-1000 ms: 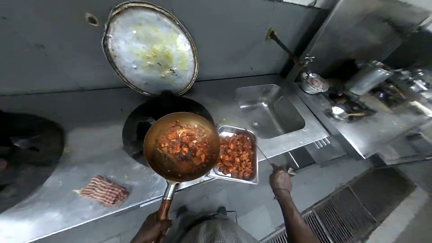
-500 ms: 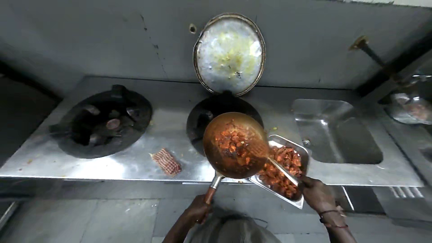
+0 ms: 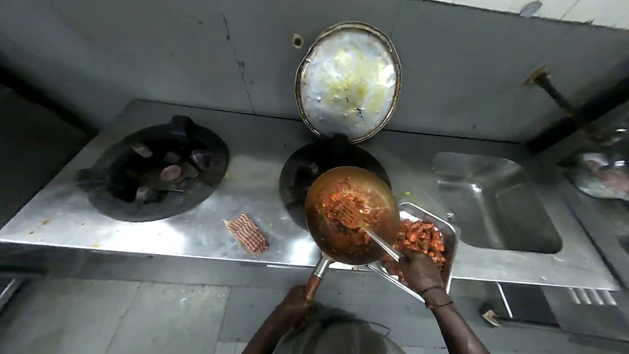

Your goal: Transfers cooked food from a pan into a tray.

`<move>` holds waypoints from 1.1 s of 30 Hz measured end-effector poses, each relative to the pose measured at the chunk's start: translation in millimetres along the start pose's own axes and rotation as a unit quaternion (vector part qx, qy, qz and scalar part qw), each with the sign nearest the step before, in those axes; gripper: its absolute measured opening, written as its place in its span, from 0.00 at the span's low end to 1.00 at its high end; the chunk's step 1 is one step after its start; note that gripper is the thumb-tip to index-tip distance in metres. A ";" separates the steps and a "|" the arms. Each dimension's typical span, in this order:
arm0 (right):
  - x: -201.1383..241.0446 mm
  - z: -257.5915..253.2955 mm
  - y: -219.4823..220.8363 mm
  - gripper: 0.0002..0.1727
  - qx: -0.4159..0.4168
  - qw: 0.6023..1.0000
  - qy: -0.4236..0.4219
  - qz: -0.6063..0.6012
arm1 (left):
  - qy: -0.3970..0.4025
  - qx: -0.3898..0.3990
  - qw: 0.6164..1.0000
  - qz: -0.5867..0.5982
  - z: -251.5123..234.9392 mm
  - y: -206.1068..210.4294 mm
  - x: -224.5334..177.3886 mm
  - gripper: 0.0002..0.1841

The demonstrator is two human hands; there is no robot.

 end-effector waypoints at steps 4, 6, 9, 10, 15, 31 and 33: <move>-15.7 5.8 -22.4 0.16 -0.028 0.999 0.025 0.030 | 0.002 0.002 1.000 -0.014 2.1 -1.5 -3.1 0.21; -28.6 12.3 -45.5 0.15 -0.045 0.996 0.049 0.051 | -0.003 0.000 1.000 -0.013 3.8 -1.7 -4.8 0.22; -53.3 17.2 -75.1 0.14 -0.054 0.990 0.078 0.105 | 0.004 0.001 1.000 -0.019 6.3 -4.1 -5.7 0.23; -62.4 16.7 -80.4 0.13 -0.049 0.988 0.084 0.117 | 0.006 0.002 1.000 -0.022 6.4 -4.9 -5.9 0.22; -80.0 -5.5 -48.0 0.13 0.036 0.995 0.066 0.071 | 0.007 0.011 1.000 -0.022 2.4 -8.5 -4.8 0.20; -46.8 -32.8 92.6 0.13 0.046 0.880 0.079 -0.466 | -0.002 0.013 1.000 -0.019 3.0 -6.1 -6.9 0.20; -54.0 -21.4 87.6 0.13 0.038 0.867 0.069 -0.492 | -0.004 0.010 1.000 -0.006 3.8 -5.8 -7.0 0.19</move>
Point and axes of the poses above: each hand's wrist, its own z-axis away from the middle knuckle, its own y-axis out of the palm, x = y × z, the point moved 6 cm from there along -z, towards the middle knuckle, and after that the axes turned 6 degrees about -z, right-handed, at the moved point
